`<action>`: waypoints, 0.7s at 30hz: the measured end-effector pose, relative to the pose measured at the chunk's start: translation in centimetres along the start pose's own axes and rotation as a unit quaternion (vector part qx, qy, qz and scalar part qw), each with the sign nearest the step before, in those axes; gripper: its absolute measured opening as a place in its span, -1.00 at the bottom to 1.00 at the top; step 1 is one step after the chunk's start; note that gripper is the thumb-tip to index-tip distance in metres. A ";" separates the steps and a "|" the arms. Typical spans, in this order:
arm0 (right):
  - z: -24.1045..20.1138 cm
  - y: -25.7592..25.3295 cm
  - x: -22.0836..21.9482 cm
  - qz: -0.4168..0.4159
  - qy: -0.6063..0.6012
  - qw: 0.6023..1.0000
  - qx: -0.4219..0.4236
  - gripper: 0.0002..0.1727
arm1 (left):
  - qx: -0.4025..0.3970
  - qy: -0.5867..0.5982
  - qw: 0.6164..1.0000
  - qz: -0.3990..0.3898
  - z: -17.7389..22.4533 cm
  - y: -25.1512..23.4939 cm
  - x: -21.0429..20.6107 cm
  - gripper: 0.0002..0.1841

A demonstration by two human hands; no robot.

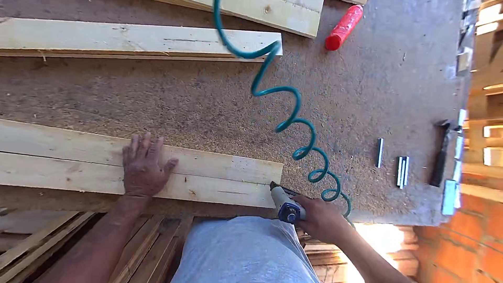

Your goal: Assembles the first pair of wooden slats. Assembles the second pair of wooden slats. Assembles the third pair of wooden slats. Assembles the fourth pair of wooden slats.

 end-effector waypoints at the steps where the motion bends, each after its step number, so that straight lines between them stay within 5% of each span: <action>1: 0.0 -0.3 0.0 -0.012 0.001 1.000 0.002 -0.29 | 0.000 -0.006 1.000 0.008 -0.3 -0.1 -0.1 -0.01; 21: 2.4 -0.2 0.4 -0.066 0.008 0.998 -0.003 -0.34 | 0.028 -0.013 0.999 0.009 -0.8 -0.1 -0.1 -0.12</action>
Point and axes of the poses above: each hand's wrist, its own y-axis away from the middle knuckle, its own x-axis out of the back of the hand, z = x × y, the point moved 10 cm from there along -y, towards the middle knuckle, and after that the axes turned 1 degree about x, right-handed, at the moved point
